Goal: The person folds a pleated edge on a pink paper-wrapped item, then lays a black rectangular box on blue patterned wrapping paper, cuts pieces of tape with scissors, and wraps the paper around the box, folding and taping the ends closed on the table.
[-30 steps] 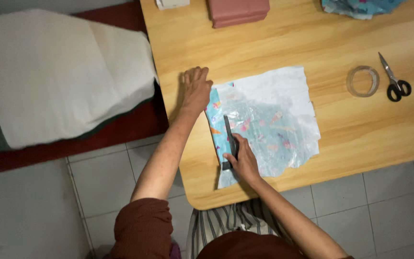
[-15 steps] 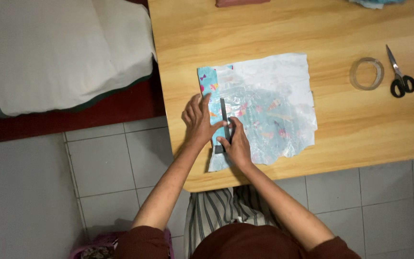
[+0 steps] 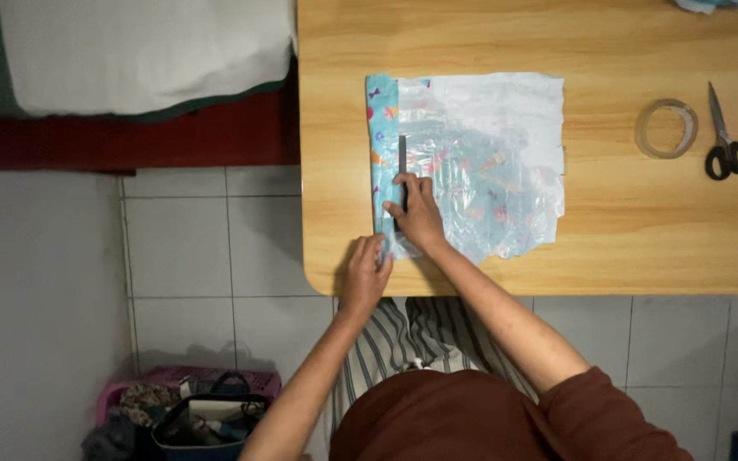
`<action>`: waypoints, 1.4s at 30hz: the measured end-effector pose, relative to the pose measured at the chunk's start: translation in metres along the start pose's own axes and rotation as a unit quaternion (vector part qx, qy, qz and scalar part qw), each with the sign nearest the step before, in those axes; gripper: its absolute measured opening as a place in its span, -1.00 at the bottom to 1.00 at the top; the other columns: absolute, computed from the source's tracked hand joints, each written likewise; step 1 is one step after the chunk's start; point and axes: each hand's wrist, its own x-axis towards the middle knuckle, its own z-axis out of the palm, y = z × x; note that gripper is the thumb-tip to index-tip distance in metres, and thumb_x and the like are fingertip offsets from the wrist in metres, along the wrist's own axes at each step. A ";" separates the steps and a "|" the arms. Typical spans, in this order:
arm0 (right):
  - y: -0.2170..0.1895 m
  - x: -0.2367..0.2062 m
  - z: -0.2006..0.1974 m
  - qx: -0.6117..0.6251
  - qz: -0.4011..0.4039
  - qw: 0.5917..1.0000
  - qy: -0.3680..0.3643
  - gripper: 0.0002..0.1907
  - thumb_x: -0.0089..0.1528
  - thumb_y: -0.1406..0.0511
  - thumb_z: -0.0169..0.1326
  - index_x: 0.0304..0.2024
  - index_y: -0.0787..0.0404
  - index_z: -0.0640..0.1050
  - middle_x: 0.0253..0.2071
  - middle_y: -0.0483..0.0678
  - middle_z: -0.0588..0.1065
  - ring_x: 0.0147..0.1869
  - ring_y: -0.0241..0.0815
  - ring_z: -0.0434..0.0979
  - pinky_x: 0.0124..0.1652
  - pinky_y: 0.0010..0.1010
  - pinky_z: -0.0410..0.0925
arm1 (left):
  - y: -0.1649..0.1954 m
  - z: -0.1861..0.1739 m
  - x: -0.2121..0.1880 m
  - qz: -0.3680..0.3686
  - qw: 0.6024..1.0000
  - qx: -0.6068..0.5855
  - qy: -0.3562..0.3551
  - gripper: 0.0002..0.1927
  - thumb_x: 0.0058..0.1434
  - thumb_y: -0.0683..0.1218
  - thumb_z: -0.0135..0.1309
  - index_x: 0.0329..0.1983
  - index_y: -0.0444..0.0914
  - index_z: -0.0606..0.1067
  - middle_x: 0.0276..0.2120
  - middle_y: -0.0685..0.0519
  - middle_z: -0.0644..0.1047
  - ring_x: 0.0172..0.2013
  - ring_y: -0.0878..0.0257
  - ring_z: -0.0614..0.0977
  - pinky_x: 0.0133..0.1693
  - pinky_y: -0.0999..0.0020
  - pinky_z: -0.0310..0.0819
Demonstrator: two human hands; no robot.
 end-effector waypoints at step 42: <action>0.032 -0.013 -0.025 0.199 -0.014 0.978 -0.057 -0.33 0.15 0.45 0.26 0.30 0.08 0.38 0.05 -0.09 0.43 -0.24 -0.37 0.54 -0.23 -0.51 0.43 | -0.015 0.021 0.084 -0.121 0.975 -0.180 0.043 -0.58 -0.02 -0.30 0.32 -0.09 -0.36 0.46 -0.28 -0.07 0.61 -0.31 0.20 0.70 -0.25 0.33 0.62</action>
